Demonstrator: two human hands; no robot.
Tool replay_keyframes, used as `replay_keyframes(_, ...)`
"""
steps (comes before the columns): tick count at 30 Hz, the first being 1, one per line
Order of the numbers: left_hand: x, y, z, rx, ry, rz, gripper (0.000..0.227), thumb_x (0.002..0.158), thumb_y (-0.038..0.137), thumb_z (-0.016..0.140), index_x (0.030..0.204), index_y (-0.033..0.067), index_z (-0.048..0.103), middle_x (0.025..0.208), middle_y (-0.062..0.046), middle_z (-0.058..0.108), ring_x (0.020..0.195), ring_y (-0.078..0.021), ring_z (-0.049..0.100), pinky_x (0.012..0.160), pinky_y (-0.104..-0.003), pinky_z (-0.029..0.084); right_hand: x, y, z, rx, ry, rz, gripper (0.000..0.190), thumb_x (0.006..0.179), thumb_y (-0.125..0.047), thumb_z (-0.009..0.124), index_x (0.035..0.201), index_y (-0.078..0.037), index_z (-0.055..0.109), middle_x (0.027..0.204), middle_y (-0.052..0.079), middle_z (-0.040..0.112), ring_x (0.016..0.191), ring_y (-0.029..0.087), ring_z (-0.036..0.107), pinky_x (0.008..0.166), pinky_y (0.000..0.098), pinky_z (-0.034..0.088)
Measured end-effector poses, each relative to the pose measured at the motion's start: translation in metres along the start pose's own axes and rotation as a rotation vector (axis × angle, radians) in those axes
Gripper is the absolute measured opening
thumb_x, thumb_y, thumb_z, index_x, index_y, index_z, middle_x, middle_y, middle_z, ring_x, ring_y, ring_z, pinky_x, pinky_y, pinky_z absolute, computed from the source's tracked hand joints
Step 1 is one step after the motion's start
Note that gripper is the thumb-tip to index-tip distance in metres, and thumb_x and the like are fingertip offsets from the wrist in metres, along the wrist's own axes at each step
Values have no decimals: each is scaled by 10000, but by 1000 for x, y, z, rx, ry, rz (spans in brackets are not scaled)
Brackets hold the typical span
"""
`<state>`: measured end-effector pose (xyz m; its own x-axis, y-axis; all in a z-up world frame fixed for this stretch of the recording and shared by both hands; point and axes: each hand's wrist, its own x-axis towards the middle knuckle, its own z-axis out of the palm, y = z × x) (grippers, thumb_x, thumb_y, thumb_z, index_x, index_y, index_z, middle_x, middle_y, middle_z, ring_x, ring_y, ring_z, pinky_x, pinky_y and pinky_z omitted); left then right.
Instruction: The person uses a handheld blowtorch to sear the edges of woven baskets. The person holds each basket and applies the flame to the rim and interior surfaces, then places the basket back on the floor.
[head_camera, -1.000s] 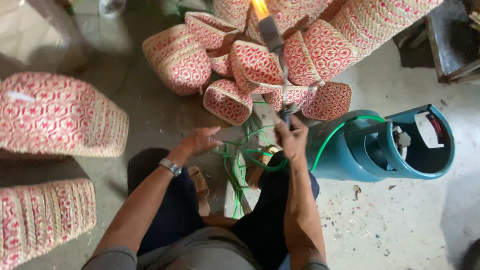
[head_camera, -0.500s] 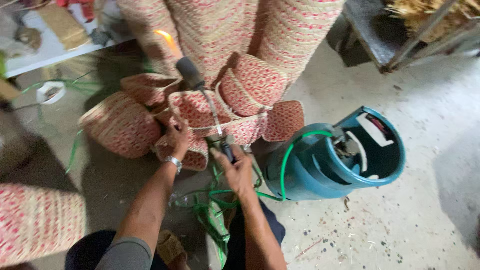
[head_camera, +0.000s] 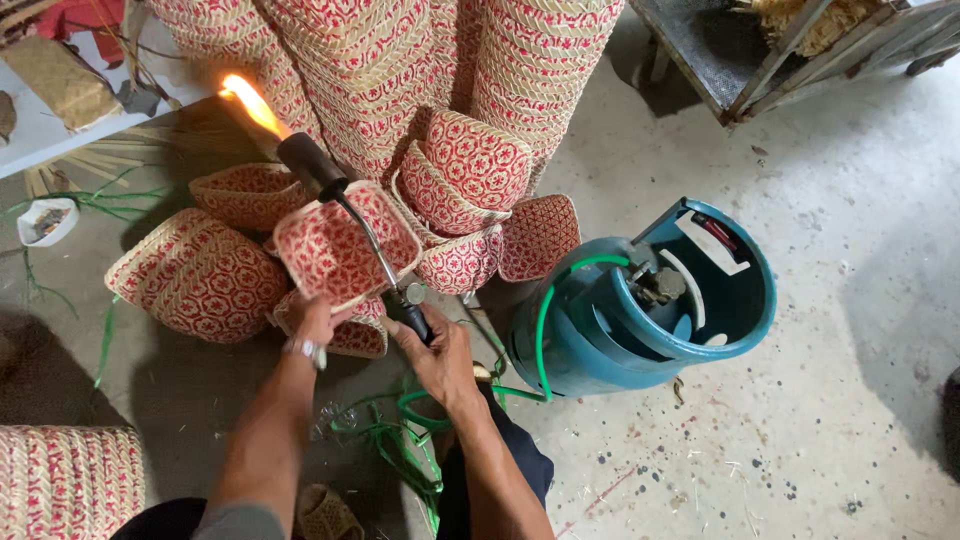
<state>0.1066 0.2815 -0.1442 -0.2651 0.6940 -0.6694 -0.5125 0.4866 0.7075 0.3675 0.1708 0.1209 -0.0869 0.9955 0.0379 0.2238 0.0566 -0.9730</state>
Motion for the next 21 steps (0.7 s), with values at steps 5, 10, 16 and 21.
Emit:
replay_keyframes(5, -124, -46, -51, -206, -37, 130, 389, 978, 294, 558, 1321, 111, 571, 1281, -129, 668, 987, -251, 703, 680, -309, 645, 2, 11, -6, -27, 23, -25, 238, 913, -251, 759, 948, -18, 725, 654, -7, 508, 630, 83, 428, 561, 294, 407)
replay_keyframes(10, -219, -114, -124, -74, -43, 113, 319, 1024, 57, 487, 1337, 38, 540, 1268, -176, 667, 1063, -331, 725, 896, -436, 623, 7, 32, -9, -22, 58, -48, 278, 916, -266, 776, 916, 0, 696, 680, -37, 523, 654, 64, 440, 564, 281, 408)
replay_keyframes(16, -239, -137, -147, -37, -35, 24, 278, 997, 77, 558, 1267, 21, 594, 1210, -153, 678, 1068, -291, 691, 963, -419, 591, 3, 52, -12, 51, 4, 35, 276, 932, -291, 715, 1014, -31, 758, 654, -15, 602, 547, 47, 498, 494, 261, 411)
replay_keyframes(21, -244, -107, -149, -490, -116, 78, 267, 963, 38, 629, 1213, -53, 621, 1132, -192, 706, 1002, -283, 694, 883, -414, 583, -16, 50, -22, 60, -30, 47, 285, 942, -303, 671, 1059, -45, 702, 663, 6, 643, 505, 64, 532, 447, 264, 430)
